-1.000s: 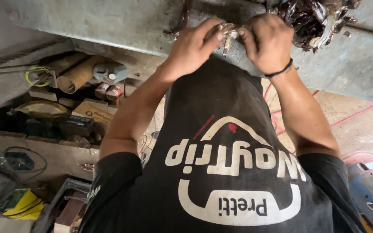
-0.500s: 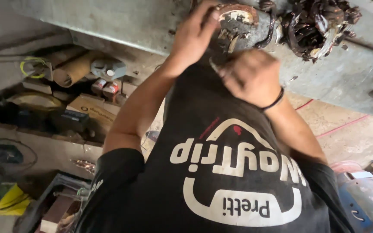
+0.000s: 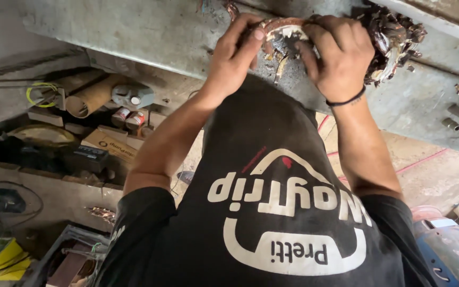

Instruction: Stripping copper windings from an electric motor or transformer core by hand

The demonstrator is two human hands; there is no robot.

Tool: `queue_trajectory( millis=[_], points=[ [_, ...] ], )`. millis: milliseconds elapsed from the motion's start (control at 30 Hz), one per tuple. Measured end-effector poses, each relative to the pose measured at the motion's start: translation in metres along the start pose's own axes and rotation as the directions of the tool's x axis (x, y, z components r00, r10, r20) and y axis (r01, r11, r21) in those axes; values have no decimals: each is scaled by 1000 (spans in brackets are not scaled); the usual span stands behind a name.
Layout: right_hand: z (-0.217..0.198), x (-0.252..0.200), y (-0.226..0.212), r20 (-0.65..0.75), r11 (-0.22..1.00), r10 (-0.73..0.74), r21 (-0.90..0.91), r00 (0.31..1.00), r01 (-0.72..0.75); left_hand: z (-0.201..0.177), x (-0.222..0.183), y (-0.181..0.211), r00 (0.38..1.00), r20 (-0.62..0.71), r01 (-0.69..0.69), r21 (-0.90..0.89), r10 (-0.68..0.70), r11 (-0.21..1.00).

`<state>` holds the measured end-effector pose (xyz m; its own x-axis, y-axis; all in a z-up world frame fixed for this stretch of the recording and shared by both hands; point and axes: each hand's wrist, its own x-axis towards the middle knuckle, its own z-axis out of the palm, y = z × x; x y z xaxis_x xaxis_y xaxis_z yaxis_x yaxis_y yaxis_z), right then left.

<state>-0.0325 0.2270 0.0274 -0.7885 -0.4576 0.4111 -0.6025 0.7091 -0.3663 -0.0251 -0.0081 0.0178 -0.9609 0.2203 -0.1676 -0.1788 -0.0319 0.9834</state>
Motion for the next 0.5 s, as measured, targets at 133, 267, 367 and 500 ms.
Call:
queue_trajectory(
  millis=[133,267,367,500],
  points=[
    [10,-1,3,16,991,-19,130,1000,17,0,-3,7,995,-40,92,-58,-94,994],
    [16,-6,11,66,957,100,267,993,-114,0,-7,3,992,-61,116,57,-113,992],
    [25,-5,15,75,851,283,439,956,-287,0,-9,-6,994,-31,106,162,-102,981],
    [20,1,7,36,861,297,422,954,-284,-9,-6,-25,996,7,-89,398,94,913]
  ],
)
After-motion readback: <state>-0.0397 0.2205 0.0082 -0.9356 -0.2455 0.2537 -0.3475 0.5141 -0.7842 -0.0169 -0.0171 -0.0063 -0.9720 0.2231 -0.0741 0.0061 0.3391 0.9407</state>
